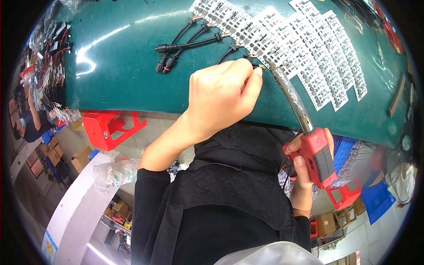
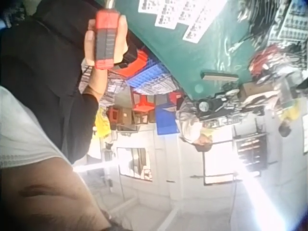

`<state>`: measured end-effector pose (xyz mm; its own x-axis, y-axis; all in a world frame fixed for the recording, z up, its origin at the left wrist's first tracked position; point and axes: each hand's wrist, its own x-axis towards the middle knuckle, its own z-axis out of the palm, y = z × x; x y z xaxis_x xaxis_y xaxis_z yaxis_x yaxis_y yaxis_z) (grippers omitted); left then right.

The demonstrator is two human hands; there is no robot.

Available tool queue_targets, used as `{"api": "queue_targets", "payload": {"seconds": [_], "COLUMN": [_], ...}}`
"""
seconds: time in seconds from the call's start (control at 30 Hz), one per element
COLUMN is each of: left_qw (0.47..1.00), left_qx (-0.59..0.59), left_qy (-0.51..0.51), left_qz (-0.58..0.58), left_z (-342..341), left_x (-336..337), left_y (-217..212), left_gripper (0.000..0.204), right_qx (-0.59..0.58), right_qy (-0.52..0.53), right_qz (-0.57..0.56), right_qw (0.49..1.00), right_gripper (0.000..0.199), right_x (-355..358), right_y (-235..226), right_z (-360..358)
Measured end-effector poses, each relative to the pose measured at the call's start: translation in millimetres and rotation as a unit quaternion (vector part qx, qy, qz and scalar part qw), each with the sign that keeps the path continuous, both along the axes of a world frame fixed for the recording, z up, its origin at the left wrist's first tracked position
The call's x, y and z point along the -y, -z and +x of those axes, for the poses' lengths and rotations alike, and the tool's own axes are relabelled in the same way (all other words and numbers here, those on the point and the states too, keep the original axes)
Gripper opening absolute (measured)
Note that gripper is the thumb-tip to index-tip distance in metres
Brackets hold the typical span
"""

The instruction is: The person solders wires to small LED circuit boards with a soldering iron at an industrial workbench.

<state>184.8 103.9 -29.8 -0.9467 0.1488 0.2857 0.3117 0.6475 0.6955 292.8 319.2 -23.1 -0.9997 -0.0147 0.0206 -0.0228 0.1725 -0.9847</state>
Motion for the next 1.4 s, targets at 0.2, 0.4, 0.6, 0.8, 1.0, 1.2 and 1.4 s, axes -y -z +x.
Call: {"api": "queue_targets", "payload": {"seconds": [0.2, 0.4, 0.6, 0.8, 1.0, 1.2, 1.4], "left_qw": [1.000, 1.000, 1.000, 1.000, 1.000, 1.000, 1.000], "left_qx": [0.006, 0.009, 0.008, 0.004, 0.004, 0.005, 0.010], "left_qy": [0.006, -0.001, -0.002, -0.005, -0.006, -0.007, -0.016], "left_qz": [-0.016, 0.011, 0.006, 0.005, 0.004, -0.002, -0.009], "left_z": [-1, -2, -2, -2, -2, -3, 0], "left_x": [0, -1, -1, -2, -2, -2, -1], "left_y": [-2, -1, -2, -2, 0, -3, -1], "left_gripper": [0.022, 0.021, 0.021, 0.021, 0.021, 0.021, 0.021], "right_qx": [0.008, 0.028, -0.006, 0.010, 0.068, 0.074, -0.010], "right_qy": [0.001, -0.001, 0.014, 0.022, 0.028, 0.123, 0.147], "right_qz": [-0.011, 0.012, -0.012, -0.036, -0.045, -0.074, -0.062], "right_qw": [1.000, 1.000, 1.000, 0.999, 0.996, 0.987, 0.987], "right_gripper": [0.060, 0.060, 0.061, 0.061, 0.061, 0.077, 0.077], "right_x": [3, 5, 1, 3, 4, 5, 3], "right_y": [2, -6, -6, -2, -5, -44, -56], "right_z": [-3, -4, -6, -5, -5, -8, -5]}}
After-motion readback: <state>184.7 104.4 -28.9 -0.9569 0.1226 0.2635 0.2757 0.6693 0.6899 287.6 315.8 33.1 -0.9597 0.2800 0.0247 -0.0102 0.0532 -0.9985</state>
